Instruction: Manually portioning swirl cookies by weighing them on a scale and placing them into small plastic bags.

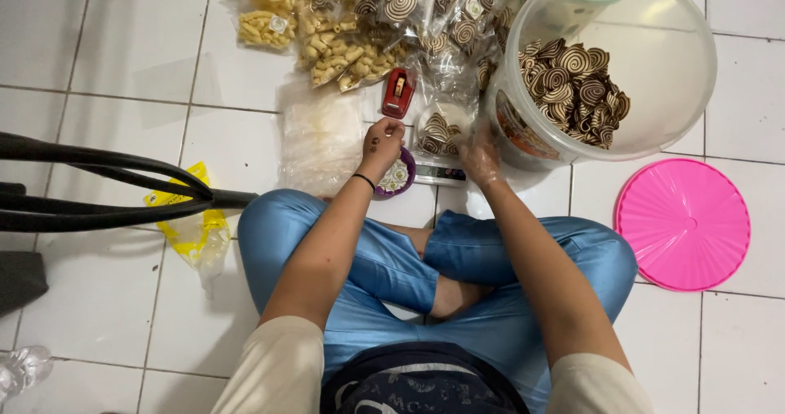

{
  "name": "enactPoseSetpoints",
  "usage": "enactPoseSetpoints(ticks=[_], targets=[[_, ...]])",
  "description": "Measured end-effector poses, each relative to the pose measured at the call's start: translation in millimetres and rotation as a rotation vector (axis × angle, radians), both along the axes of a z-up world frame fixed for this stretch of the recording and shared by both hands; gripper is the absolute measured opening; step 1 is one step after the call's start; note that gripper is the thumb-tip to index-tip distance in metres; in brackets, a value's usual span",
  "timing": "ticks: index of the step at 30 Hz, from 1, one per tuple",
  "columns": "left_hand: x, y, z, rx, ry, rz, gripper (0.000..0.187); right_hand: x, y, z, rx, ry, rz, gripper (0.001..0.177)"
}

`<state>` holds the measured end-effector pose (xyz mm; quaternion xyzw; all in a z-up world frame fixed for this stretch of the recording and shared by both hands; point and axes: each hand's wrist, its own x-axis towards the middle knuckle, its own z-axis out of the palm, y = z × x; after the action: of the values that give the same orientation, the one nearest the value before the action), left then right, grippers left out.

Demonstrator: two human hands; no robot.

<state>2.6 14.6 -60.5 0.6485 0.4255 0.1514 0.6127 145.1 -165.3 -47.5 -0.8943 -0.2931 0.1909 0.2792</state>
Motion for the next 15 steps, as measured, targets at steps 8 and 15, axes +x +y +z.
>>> enactPoseSetpoints(ticks=[8,15], targets=[[-3.4,-7.5,17.8,0.033,0.035,-0.056,0.023,8.4,31.9,-2.6,0.23,0.156,-0.318,0.055],[-8.3,-12.3,27.3,0.045,0.072,-0.113,0.024,-3.2,52.0,5.8,0.156,0.188,-0.421,0.063]])
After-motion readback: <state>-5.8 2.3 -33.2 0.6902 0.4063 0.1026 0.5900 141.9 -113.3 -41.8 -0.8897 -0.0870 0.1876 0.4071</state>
